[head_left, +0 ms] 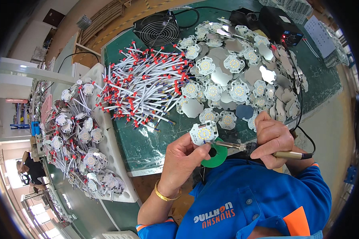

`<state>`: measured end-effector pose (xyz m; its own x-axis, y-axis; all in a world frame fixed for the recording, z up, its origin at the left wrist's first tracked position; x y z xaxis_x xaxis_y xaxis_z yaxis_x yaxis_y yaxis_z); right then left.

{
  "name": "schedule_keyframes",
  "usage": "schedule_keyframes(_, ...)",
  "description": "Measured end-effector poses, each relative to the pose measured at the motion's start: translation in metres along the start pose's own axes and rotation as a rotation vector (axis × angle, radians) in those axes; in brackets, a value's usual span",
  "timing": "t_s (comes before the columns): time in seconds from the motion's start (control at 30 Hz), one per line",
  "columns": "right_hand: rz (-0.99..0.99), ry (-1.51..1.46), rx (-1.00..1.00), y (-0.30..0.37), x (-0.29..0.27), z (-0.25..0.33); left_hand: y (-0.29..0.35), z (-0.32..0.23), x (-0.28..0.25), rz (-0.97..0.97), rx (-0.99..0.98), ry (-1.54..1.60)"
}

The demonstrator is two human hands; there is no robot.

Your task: The person solders wires onto LED circuit boards using a soldering iron and solder wire. The person then pushes a foam tray containing soldered LED components down the assembly table and solders wires onto additional LED boards.

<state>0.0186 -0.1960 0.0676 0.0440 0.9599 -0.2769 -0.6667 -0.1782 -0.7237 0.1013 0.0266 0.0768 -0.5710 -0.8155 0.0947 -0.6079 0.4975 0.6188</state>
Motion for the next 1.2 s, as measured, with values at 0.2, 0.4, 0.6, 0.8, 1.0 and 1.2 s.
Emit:
schedule_keyframes(0.2, 0.002, 0.004, 0.003, 0.001, 0.002, -0.003, -0.001, -0.001, -0.002, -0.004, -0.032, 0.029)
schedule_keyframes(0.4, -0.019, 0.019, -0.010, 0.005, 0.005, -0.005, -0.001, -0.001, 0.000, -0.026, -0.034, 0.047)
schedule_keyframes(0.6, -0.043, -0.041, -0.039, 0.002, 0.004, -0.001, -0.001, -0.002, -0.003, -0.006, -0.049, 0.061)
schedule_keyframes(0.8, -0.127, -0.154, -0.060, 0.003, -0.008, -0.004, -0.005, 0.003, -0.011, 0.032, -0.057, 0.087)
schedule_keyframes(1.0, -0.167, -0.146, -0.077, 0.006, -0.010, -0.006, -0.006, 0.006, -0.012, 0.038, -0.055, 0.132)
schedule_keyframes(1.2, -0.168, -0.089, -0.086, 0.005, -0.009, -0.006, -0.005, 0.006, -0.013, 0.053, -0.040, 0.155)
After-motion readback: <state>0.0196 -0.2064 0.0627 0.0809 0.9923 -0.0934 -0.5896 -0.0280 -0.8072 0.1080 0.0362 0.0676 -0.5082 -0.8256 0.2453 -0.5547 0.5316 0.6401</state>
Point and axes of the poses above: each hand's wrist, its own y-axis away from the middle knuckle, its own x-axis out of the palm, z = x × y, the point moved 1 cm from there along -y, towards the middle knuckle, and after that the axes turned 9 degrees about -x, right-handed, at the moved point
